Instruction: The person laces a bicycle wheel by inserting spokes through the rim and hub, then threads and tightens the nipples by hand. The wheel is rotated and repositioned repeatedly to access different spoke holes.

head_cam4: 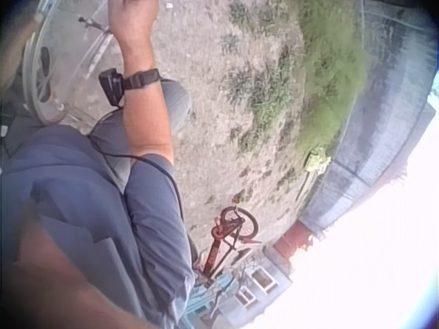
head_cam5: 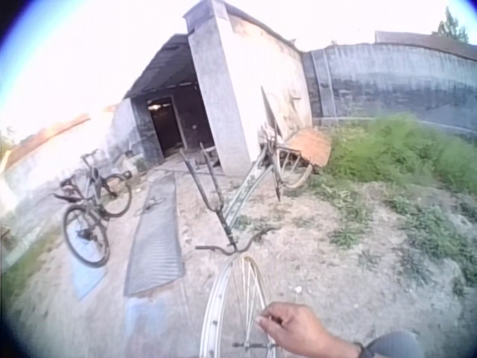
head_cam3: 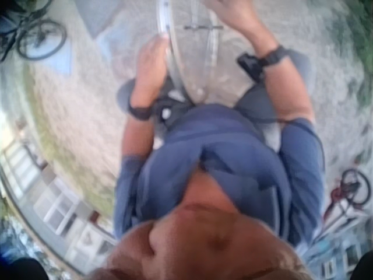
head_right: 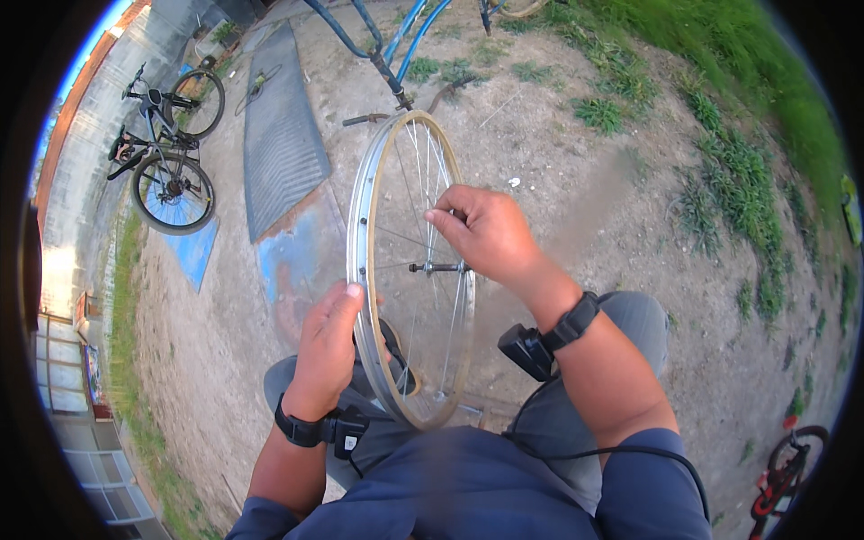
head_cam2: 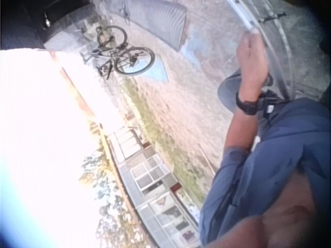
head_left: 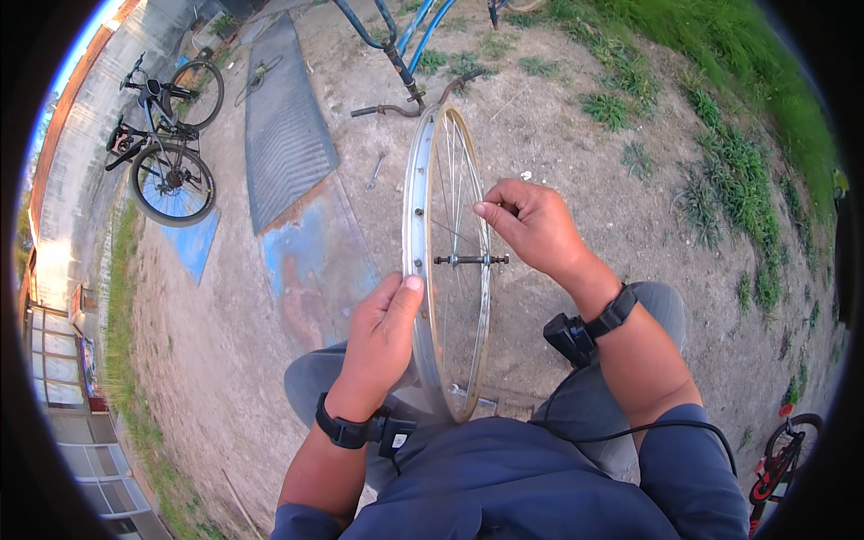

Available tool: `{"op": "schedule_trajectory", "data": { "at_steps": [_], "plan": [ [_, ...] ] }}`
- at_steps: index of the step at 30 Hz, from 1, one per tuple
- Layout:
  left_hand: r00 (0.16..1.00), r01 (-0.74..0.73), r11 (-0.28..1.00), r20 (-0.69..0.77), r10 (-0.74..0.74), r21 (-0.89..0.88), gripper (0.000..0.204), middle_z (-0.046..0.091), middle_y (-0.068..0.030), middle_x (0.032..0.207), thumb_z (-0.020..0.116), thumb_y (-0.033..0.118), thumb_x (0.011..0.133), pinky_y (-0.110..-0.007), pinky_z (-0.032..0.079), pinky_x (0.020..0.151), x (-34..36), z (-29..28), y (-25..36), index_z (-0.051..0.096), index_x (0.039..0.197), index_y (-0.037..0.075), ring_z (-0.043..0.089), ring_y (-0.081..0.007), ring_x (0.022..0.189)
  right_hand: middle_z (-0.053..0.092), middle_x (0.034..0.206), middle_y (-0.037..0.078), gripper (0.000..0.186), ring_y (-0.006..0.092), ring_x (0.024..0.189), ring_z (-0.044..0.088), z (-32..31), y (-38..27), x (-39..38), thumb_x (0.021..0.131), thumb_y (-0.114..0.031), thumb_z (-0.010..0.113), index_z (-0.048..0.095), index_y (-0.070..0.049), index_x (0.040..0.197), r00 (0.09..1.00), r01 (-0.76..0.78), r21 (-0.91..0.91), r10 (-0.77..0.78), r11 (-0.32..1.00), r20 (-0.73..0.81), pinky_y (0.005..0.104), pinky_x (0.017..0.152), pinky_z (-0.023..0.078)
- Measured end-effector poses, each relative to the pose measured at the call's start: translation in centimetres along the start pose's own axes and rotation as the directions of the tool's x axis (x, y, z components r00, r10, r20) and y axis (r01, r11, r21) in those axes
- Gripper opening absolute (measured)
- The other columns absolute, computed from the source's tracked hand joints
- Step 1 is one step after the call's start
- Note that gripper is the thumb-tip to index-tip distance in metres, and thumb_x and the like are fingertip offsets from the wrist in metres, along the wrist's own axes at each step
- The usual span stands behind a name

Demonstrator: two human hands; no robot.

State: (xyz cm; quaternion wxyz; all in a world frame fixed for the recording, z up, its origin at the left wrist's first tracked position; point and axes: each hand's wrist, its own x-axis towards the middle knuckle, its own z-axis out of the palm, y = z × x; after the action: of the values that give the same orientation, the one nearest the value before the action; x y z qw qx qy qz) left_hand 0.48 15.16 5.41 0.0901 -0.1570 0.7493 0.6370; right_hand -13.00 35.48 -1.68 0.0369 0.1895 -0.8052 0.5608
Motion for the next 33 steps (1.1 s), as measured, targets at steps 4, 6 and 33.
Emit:
{"op": "schedule_trajectory", "data": {
  "at_steps": [4, 6, 33],
  "plan": [
    [0.964, -0.245, 0.954, -0.058, 0.258, 0.170, 0.035, 0.060, -0.0019, 0.074, 0.049, 0.036, 0.111, -0.028, 0.052, 0.055, 1.4, 0.0, -0.7, 0.064, 0.111, 0.004, 0.061, -0.0118, 0.057, 0.065, 0.071, 0.011, 0.019, 0.0207, 0.061, 0.059, 0.0, -0.3, -0.1, 0.093, -0.021, 0.078, 0.071, -0.003, 0.090, 1.000, -0.024, 0.009, 0.024, 1.000, 0.007, 0.0354, 0.059, 0.048],
    [0.918, -0.363, 0.867, -0.030, 0.396, 0.341, 0.031, 0.058, -0.0008, 0.077, 0.049, 0.030, 0.111, -0.027, 0.051, 0.055, 1.7, -0.1, -0.7, 0.063, 0.115, 0.003, 0.059, -0.0093, 0.060, 0.065, 0.071, 0.011, 0.019, 0.0202, 0.061, 0.059, -0.1, -0.3, 0.0, 0.093, -0.021, 0.078, 0.071, -0.003, 0.090, 1.000, -0.027, 0.019, 0.027, 0.999, 0.006, 0.0352, 0.059, 0.048],
    [0.768, -0.487, 0.559, 0.025, 0.640, 0.671, 0.030, 0.064, -0.0143, 0.106, 0.072, 0.018, 0.096, -0.038, 0.051, 0.068, 0.9, -1.2, 2.5, 0.065, 0.122, 0.005, 0.061, -0.0256, 0.076, 0.062, 0.067, 0.009, 0.017, 0.0162, 0.059, 0.054, 0.5, -0.5, -0.1, 0.093, -0.020, 0.077, 0.072, -0.003, 0.090, 0.999, -0.032, 0.046, 0.030, 0.998, 0.035, 0.0340, 0.058, 0.046]
  ]
}}
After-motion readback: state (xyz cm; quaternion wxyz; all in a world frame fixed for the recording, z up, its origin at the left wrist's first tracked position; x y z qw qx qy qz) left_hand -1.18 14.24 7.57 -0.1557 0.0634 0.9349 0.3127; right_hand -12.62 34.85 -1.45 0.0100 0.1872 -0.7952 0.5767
